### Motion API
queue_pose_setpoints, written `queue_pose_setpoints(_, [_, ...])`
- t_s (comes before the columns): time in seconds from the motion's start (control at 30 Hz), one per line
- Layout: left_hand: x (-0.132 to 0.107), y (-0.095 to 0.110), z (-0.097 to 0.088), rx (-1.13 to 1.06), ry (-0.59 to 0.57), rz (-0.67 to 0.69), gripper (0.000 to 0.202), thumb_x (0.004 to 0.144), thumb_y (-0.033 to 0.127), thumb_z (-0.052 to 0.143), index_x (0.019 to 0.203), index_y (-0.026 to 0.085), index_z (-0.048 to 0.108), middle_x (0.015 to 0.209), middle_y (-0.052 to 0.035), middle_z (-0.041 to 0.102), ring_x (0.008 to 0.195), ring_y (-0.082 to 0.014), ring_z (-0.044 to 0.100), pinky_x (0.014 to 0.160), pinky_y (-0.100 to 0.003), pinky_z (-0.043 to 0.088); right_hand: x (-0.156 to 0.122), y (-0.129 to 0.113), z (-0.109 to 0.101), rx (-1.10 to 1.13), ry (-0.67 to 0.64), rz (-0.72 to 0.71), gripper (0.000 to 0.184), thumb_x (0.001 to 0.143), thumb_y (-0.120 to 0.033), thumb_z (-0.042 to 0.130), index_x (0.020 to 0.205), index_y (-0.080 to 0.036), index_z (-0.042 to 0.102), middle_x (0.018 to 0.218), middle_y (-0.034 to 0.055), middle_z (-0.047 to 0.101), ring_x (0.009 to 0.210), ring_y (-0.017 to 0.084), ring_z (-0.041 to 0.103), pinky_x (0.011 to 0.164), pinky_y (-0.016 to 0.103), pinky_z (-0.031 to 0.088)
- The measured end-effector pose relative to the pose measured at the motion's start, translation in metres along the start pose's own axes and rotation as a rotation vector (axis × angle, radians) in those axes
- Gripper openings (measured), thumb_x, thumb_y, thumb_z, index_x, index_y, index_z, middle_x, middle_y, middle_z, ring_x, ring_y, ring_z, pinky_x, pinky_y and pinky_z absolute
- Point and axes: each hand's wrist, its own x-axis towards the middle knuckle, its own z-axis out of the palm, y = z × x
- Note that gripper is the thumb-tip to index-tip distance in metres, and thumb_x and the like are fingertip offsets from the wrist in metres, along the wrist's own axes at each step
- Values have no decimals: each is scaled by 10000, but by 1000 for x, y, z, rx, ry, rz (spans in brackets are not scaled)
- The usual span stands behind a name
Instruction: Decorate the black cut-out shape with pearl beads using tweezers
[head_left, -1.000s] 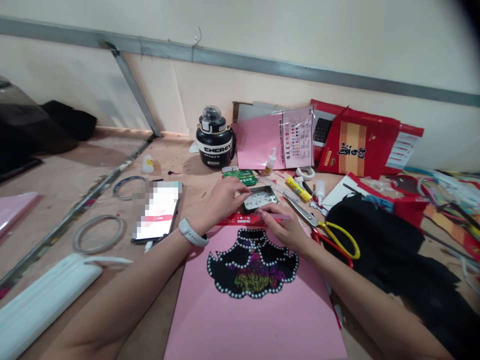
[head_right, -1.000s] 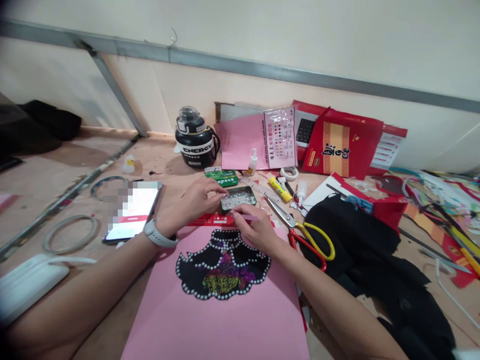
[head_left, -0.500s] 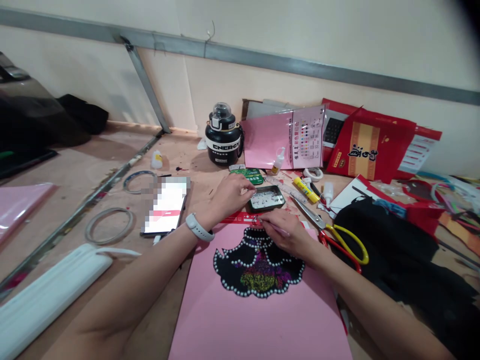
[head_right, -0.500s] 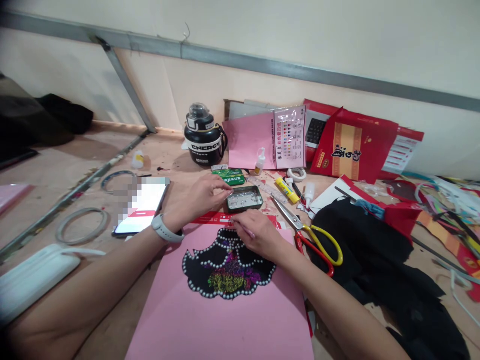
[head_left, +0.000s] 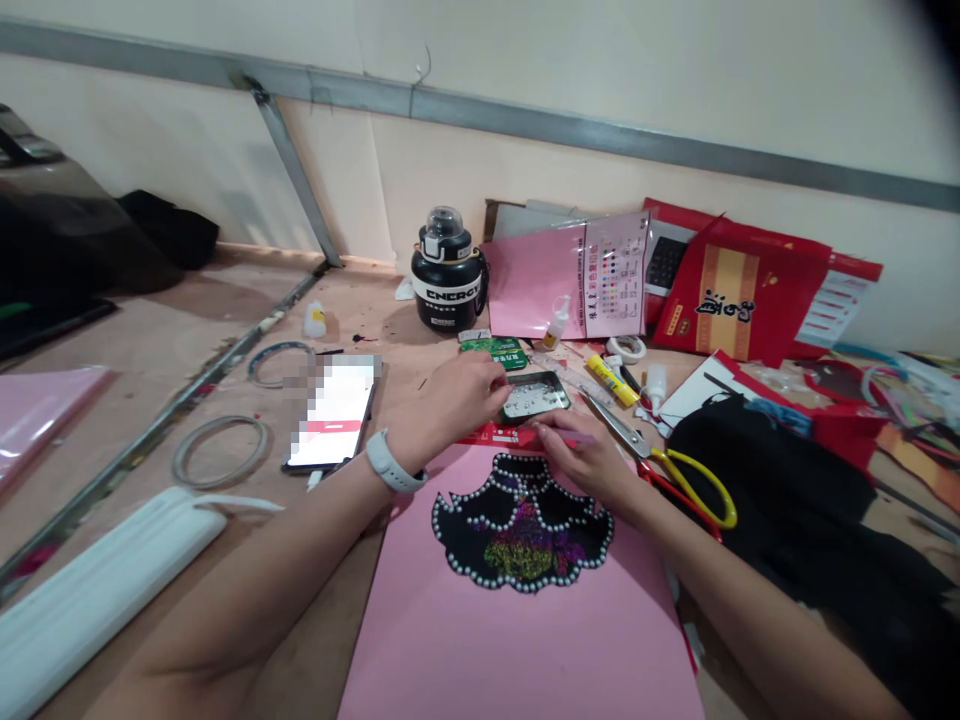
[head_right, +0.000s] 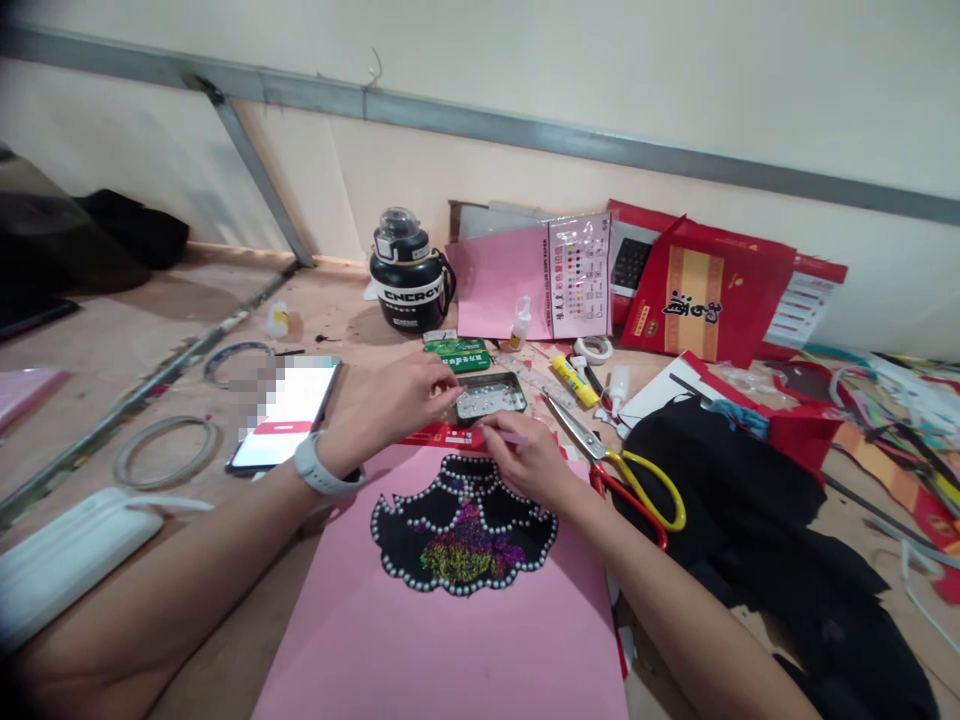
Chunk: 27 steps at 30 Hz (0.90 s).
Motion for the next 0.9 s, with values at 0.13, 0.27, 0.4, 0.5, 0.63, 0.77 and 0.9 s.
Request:
queue_pose_setpoints(0.13, [-5, -2, -8, -194, -402, -31, 190, 813, 246, 540, 671, 173, 643, 634, -28, 652, 553, -129, 517, 548, -265, 338, 5, 4, -4, 380, 12, 385, 196, 920, -342, 499, 881, -193, 621, 718, 29, 691, 652, 162, 645, 604, 289, 495])
queue_pose_setpoints(0.27, [-8, -6, 4, -311, -618, -72, 266, 832, 270, 507, 605, 178, 610, 540, -24, 625, 468, -120, 490, 510, -271, 328, 8, 9, -2, 608, 20, 585, 196, 897, -359, 537, 871, -178, 608, 683, 46, 708, 585, 145, 641, 540, 258, 459])
queue_pose_setpoints(0.4, [-6, -7, 15, -308, -639, -107, 328, 846, 285, 487, 544, 179, 563, 501, -32, 602, 454, -116, 475, 508, -269, 337, 7, 11, 1, 628, 40, 597, 203, 892, -355, 542, 865, -170, 620, 680, 59, 713, 575, 139, 637, 502, 244, 409])
queue_pose_setpoints(0.5, [-4, -8, 17, -351, -684, -125, 327, 855, 299, 468, 565, 177, 557, 496, -28, 595, 449, -114, 493, 498, -258, 347, 7, 10, 2, 636, 50, 609, 198, 884, -353, 552, 846, -170, 619, 677, 61, 716, 569, 134, 633, 483, 237, 386])
queue_pose_setpoints(0.63, [-3, -9, 17, -391, -704, -141, 291, 842, 310, 470, 591, 179, 538, 513, -23, 588, 459, -123, 523, 490, -256, 361, 8, 10, 1, 648, 49, 609, 195, 878, -350, 557, 837, -172, 628, 667, 53, 713, 530, 121, 608, 453, 236, 362])
queue_pose_setpoints(0.77, [-1, -5, 14, -449, -754, -209, 268, 834, 320, 475, 603, 185, 493, 534, -18, 574, 473, -140, 557, 474, -258, 367, 8, 13, 1, 648, 46, 618, 188, 870, -333, 563, 841, -164, 638, 670, 62, 713, 535, 123, 611, 436, 232, 336])
queue_pose_setpoints(0.9, [0, -2, 12, -471, -770, -245, 240, 826, 310, 485, 618, 192, 461, 534, -11, 553, 473, -146, 557, 471, -265, 374, 9, 14, 2, 679, 43, 634, 182, 865, -329, 571, 839, -162, 639, 659, 60, 712, 511, 111, 593, 429, 224, 317])
